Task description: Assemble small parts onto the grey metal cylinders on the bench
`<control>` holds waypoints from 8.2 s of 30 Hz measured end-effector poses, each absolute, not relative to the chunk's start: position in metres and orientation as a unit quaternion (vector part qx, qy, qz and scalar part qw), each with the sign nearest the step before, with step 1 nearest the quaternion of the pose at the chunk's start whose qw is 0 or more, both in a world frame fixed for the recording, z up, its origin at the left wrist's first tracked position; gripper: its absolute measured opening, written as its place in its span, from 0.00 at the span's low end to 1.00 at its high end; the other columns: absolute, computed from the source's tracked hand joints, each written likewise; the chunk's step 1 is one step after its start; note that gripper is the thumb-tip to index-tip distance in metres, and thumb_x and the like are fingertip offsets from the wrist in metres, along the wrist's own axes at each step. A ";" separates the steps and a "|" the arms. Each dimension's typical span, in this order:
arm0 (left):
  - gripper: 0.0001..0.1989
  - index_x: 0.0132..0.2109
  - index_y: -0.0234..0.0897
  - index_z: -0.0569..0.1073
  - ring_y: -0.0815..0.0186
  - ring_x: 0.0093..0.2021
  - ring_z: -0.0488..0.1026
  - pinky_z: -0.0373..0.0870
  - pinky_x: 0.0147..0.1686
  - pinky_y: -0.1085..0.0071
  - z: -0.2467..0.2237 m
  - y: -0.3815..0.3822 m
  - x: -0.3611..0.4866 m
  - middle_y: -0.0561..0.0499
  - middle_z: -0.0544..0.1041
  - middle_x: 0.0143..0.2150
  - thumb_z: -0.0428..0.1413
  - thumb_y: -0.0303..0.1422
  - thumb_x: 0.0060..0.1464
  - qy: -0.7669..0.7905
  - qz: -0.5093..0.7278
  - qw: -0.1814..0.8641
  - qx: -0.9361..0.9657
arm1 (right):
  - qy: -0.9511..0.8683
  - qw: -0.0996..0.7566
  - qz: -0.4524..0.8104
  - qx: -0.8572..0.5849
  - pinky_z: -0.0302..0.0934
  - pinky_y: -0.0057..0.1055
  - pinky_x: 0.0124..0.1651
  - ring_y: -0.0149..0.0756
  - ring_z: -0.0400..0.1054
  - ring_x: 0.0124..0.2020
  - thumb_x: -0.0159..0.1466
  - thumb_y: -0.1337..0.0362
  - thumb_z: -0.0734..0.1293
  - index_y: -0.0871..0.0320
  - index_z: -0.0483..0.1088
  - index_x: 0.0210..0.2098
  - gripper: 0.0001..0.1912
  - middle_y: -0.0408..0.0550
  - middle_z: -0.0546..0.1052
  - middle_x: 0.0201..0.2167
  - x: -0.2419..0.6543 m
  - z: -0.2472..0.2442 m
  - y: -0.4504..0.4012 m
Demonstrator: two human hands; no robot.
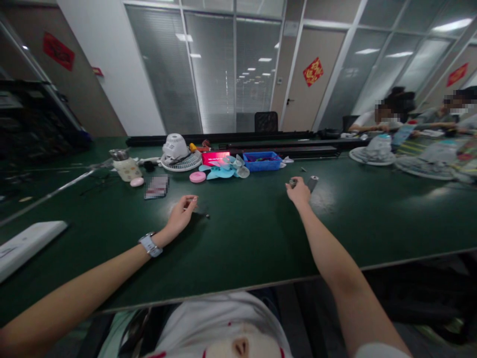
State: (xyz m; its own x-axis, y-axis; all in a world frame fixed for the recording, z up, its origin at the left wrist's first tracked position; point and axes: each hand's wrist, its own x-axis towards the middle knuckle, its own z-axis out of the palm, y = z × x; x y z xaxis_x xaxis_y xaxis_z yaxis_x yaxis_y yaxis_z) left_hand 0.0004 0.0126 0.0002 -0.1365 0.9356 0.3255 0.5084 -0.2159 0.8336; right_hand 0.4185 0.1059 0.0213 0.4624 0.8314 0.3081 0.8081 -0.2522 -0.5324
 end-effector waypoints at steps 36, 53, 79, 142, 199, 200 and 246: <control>0.17 0.47 0.38 0.70 0.61 0.39 0.74 0.69 0.40 0.65 0.002 0.009 0.002 0.48 0.76 0.38 0.50 0.46 0.62 0.583 0.451 0.233 0.634 | -0.581 0.321 -0.140 -0.734 0.65 0.43 0.49 0.49 0.74 0.44 0.64 0.64 0.61 0.60 0.79 0.48 0.19 0.60 0.81 0.43 0.426 0.044 0.098; 0.18 0.48 0.37 0.69 0.63 0.36 0.74 0.70 0.37 0.67 -0.002 0.011 0.002 0.48 0.75 0.38 0.51 0.46 0.60 0.574 0.464 0.243 0.630 | -0.600 0.337 -0.126 -0.715 0.64 0.42 0.49 0.47 0.74 0.41 0.63 0.64 0.61 0.58 0.79 0.48 0.19 0.56 0.81 0.41 0.418 0.048 0.097; 0.19 0.50 0.37 0.69 0.64 0.35 0.73 0.68 0.35 0.68 0.010 0.002 0.006 0.51 0.74 0.35 0.53 0.45 0.59 0.564 0.443 0.244 0.652 | -0.572 0.303 0.017 -0.762 0.67 0.43 0.51 0.49 0.75 0.46 0.57 0.52 0.73 0.62 0.76 0.49 0.25 0.59 0.81 0.43 0.413 0.034 0.104; 0.19 0.49 0.36 0.74 0.63 0.35 0.75 0.69 0.37 0.68 0.010 0.002 -0.005 0.51 0.77 0.31 0.46 0.41 0.61 0.584 0.417 0.224 0.659 | -0.901 0.277 0.071 -0.328 0.50 0.51 0.67 0.47 0.54 0.68 0.67 0.58 0.64 0.52 0.63 0.64 0.27 0.53 0.63 0.67 0.245 0.026 0.023; 0.18 0.49 0.40 0.76 0.63 0.37 0.74 0.66 0.36 0.68 0.014 -0.003 -0.001 0.51 0.78 0.35 0.49 0.45 0.61 0.539 0.401 0.230 0.704 | -0.628 0.441 0.163 -0.620 0.70 0.39 0.51 0.45 0.77 0.45 0.53 0.59 0.76 0.63 0.76 0.50 0.27 0.57 0.81 0.43 0.367 0.028 0.088; 0.19 0.50 0.40 0.76 0.63 0.37 0.74 0.66 0.37 0.68 0.016 -0.005 0.002 0.50 0.78 0.36 0.50 0.46 0.61 0.525 0.400 0.225 0.716 | -0.657 0.448 0.194 -0.574 0.70 0.39 0.50 0.44 0.77 0.44 0.53 0.59 0.76 0.63 0.75 0.52 0.28 0.56 0.81 0.43 0.345 0.029 0.078; 0.20 0.49 0.36 0.77 0.63 0.32 0.70 0.63 0.32 0.69 0.013 0.004 -0.004 0.50 0.74 0.31 0.47 0.40 0.60 0.585 0.407 0.220 0.666 | -0.593 0.427 -0.117 -0.673 0.46 0.55 0.66 0.53 0.54 0.67 0.57 0.62 0.71 0.63 0.59 0.64 0.37 0.64 0.62 0.65 0.342 0.030 0.072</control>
